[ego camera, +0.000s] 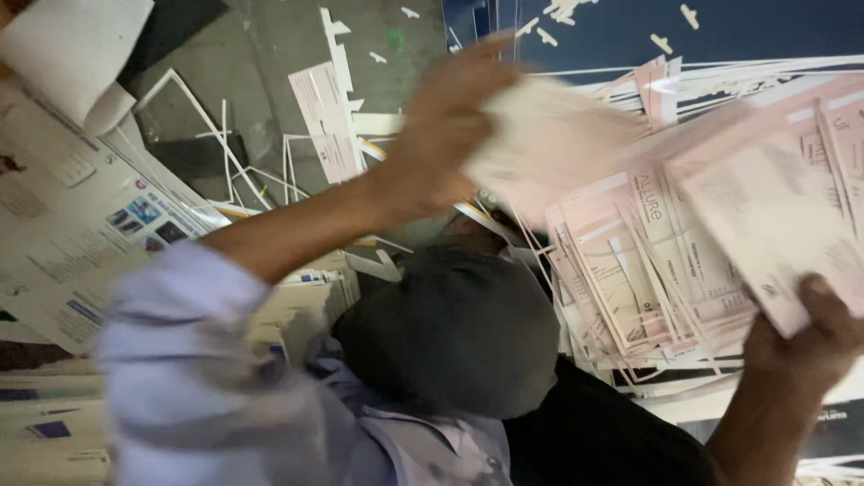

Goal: The person sits on the floor and sorts through a large pile of printed paper sheets and cut strips. They repeatedly pick up stacks, separate individual sheets, and place them into smaller piles on the floor.

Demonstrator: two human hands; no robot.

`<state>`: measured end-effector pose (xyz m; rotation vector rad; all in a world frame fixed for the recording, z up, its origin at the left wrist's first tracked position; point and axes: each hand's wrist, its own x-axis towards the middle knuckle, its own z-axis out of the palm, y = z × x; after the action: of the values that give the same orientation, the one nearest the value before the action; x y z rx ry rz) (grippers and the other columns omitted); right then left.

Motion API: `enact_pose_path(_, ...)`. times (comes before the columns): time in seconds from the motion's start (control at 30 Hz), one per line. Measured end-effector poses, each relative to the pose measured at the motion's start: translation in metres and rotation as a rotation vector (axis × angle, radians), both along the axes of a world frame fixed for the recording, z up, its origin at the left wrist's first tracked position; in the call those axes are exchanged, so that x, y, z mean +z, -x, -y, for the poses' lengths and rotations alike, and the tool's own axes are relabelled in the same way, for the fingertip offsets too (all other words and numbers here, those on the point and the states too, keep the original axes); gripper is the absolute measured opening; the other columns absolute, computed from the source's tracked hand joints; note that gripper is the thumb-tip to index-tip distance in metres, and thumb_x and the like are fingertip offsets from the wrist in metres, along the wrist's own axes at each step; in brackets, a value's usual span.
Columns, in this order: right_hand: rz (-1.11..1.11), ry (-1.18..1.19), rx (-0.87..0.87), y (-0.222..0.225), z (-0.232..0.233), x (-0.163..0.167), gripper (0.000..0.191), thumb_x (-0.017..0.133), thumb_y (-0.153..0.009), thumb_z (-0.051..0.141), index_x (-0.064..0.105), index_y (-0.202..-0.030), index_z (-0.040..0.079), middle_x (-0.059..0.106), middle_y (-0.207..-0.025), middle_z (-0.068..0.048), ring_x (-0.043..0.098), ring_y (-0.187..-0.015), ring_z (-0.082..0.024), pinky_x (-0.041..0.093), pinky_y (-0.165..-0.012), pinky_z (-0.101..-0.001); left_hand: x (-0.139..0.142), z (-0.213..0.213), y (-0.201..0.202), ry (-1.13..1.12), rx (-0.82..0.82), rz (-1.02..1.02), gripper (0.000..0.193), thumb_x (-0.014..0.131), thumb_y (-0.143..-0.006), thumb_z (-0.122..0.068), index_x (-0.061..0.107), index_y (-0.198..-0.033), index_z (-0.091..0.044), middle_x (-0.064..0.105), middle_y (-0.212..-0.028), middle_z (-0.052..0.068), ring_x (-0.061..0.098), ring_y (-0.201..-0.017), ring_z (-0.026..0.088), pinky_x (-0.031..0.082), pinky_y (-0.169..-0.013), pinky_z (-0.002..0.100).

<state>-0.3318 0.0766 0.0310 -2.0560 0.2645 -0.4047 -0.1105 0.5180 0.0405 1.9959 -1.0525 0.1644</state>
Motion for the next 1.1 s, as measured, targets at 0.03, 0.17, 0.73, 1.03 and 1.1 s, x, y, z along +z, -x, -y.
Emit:
enact_pose_path(0.03,-0.028,-0.23,-0.099,-0.01,-0.01,-0.001,0.027,0.059,-0.108,0.009,0.058,-0.129,-0.007,0.069,-0.119,-0.024,0.072,-0.096,-0.03,0.063,-0.08,-0.0382,0.013,0.035,-0.013,0.087,-0.066,0.02,0.025,0.076,-0.102,-0.009,0.052,-0.095,-0.009,0.049,-0.153,0.016,0.038,-0.151,0.035,0.036,-0.13,0.054)
enact_pose_path(0.17,-0.189,-1.128,-0.467,-0.038,-0.05,-0.003,0.049,0.055,-0.114,0.029,0.051,-0.151,-0.004,0.066,-0.134,-0.017,0.075,-0.115,-0.027,0.066,-0.097,-0.0386,0.031,0.163,0.005,-0.564,-0.414,0.25,0.034,0.058,-0.113,-0.021,0.054,-0.146,-0.027,0.015,-0.172,0.006,0.015,-0.157,0.04,0.012,-0.129,0.063)
enact_pose_path(0.73,-0.421,-1.179,0.056,-0.079,-0.051,-0.008,0.059,0.046,-0.116,0.045,0.043,-0.158,0.003,0.057,-0.143,-0.011,0.06,-0.137,-0.024,0.053,-0.117,-0.0436,-0.066,0.188,0.031,-0.449,-0.155,0.112,0.121,0.089,-0.064,-0.031,0.015,-0.16,-0.025,0.052,-0.119,0.018,0.053,-0.109,0.034,0.048,-0.09,0.055)
enact_pose_path(1.03,-0.394,-1.123,0.132,-0.087,-0.088,0.003,0.046,0.078,-0.093,-0.002,0.058,-0.135,0.001,0.066,-0.124,-0.012,0.066,-0.12,-0.024,0.056,-0.108,-0.0414,-0.048,0.159,0.027,-0.408,-0.262,0.252,0.124,0.091,-0.055,-0.045,0.023,-0.158,-0.029,0.045,-0.146,0.014,0.047,-0.132,0.037,0.039,-0.109,0.059)
enact_pose_path(1.1,-0.362,-1.102,0.043,-0.085,-0.091,-0.007,0.052,0.079,-0.093,-0.004,0.058,-0.14,0.001,0.066,-0.126,-0.012,0.067,-0.121,-0.024,0.058,-0.11,-0.0397,-0.051,0.138,0.013,-0.347,-0.292,0.153,0.122,0.092,-0.049,-0.056,0.031,-0.152,-0.034,0.036,-0.155,0.013,0.037,-0.143,0.037,0.024,-0.117,0.064)
